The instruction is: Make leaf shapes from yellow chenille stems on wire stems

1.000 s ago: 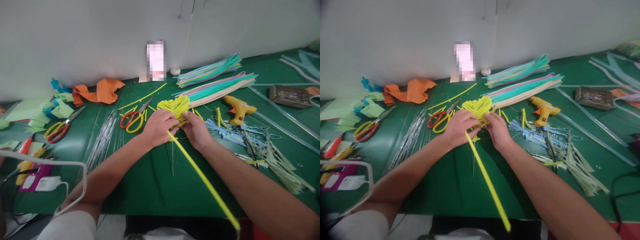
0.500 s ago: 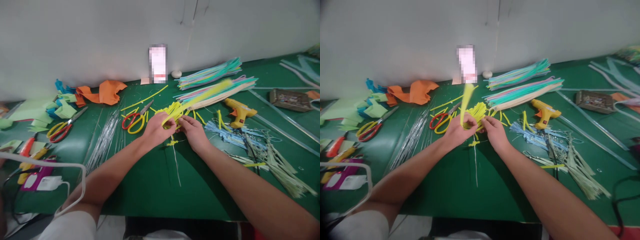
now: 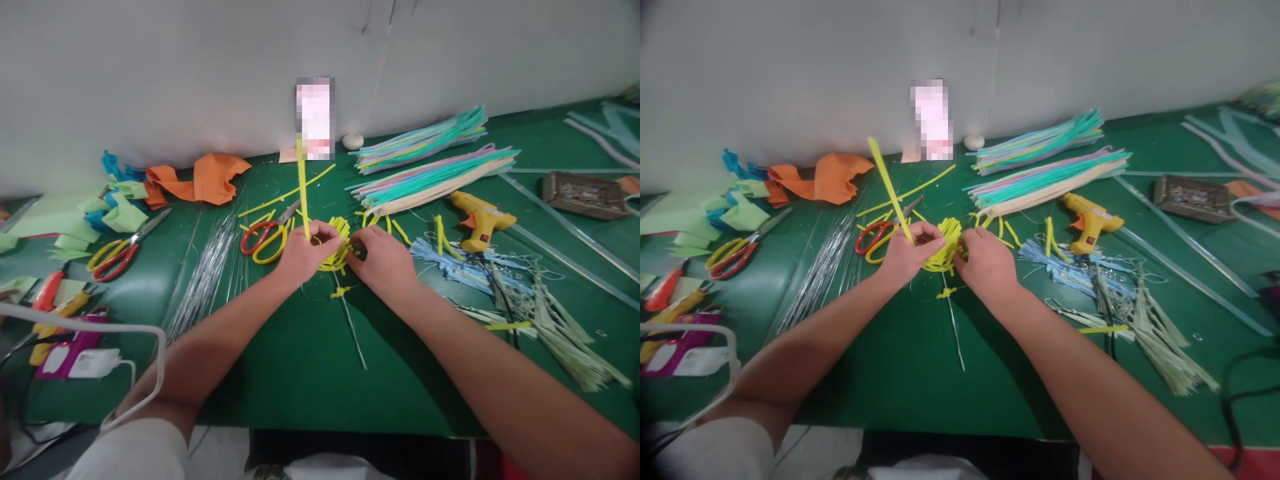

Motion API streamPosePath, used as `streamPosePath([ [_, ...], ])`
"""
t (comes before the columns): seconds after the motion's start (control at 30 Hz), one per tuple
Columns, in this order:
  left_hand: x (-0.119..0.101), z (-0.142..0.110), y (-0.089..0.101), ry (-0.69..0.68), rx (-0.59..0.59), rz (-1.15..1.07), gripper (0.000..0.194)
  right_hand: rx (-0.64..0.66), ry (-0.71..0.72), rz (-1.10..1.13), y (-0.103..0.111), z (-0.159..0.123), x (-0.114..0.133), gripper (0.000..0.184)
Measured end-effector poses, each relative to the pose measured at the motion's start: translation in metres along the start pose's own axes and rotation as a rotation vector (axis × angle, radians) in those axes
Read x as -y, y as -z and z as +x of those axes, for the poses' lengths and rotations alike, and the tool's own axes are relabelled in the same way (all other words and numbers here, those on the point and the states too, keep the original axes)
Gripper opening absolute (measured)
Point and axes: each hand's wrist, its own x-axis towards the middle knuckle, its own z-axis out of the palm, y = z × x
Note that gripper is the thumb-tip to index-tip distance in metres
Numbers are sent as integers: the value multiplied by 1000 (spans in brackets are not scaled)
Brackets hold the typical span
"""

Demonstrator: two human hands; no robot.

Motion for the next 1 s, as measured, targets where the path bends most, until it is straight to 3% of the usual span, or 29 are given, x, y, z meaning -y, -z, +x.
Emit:
streamPosePath([
  [0.1, 7, 0, 0, 16, -14, -46, 10, 101, 79, 80, -1, -2, 1, 9],
  [0.47, 20, 1, -3, 84, -15, -117, 13, 301, 68, 257, 2, -4, 1, 13],
  [0.77, 13, -2, -1, 60, 101, 38, 8, 265, -200, 465, 1, 1, -5, 9],
  [1.0, 18, -2, 1, 54, 112, -16, 20, 152, -367, 745, 1, 1, -7, 9],
])
